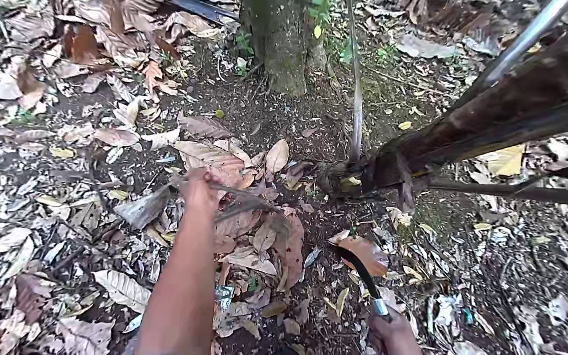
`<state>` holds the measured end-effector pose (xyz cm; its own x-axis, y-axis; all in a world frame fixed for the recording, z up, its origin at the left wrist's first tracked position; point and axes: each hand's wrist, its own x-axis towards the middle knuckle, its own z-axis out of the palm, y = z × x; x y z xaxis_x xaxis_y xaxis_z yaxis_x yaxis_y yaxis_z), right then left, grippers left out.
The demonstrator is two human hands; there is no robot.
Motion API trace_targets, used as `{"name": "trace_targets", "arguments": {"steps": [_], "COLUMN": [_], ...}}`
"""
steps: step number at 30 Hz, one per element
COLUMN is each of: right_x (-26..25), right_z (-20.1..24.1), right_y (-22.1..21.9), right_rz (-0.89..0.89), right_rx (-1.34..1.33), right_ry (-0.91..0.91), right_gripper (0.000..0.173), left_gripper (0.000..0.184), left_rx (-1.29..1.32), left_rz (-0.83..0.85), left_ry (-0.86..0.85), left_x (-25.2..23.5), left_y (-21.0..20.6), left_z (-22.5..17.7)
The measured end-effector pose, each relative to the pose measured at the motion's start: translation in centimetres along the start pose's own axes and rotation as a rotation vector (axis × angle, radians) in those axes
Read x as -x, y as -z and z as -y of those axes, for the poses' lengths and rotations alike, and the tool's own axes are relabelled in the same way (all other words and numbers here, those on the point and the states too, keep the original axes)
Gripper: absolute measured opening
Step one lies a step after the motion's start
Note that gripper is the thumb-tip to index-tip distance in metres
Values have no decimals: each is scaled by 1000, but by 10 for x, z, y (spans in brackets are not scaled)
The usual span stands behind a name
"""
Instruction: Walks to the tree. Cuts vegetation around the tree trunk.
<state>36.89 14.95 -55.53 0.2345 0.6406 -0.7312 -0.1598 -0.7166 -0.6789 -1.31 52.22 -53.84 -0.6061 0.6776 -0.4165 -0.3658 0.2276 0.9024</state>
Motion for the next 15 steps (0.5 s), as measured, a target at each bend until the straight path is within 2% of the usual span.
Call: {"name": "trace_targets", "arguments": {"steps": [2, 3, 4, 5, 7, 9, 11, 13, 15], "right_x": [-14, -25, -33, -39, -49, -60, -75, -93, -115], "right_z": [29, 50, 69, 87, 120, 147, 168, 180, 185], "right_y": [-19, -30, -40, -49, -62, -73, -83, -92, -99], "right_rz": [-7, -21, -50, -93, -185, -238, -271, -278, -297], "right_rx": [37, 37, 27, 15, -17, -73, -132, -204, -224], "right_ry": [215, 348, 458, 536, 607, 573, 498, 443, 414], "right_gripper": [12, 13, 13, 14, 19, 21, 20, 20, 22], "left_gripper": [89, 107, 113, 111, 102, 99, 101, 106, 108], "left_rx": [-191, -263, -320, -336, -299, -239, -197, -230, -227], "left_rz": [-148, -174, -182, -142, 96, 382, 579, 664, 714], "left_ry": [-171, -294, -431, -539, -579, -463, -278, -131, -16], "left_x": [-3, -3, 0, 9, 37, 64, 87, 107, 124], "left_y": [1, -7, -20, -41, -102, -171, -238, -288, -317], "left_z": [-19, -31, -41, -48, -52, -42, -26, -5, 10]}}
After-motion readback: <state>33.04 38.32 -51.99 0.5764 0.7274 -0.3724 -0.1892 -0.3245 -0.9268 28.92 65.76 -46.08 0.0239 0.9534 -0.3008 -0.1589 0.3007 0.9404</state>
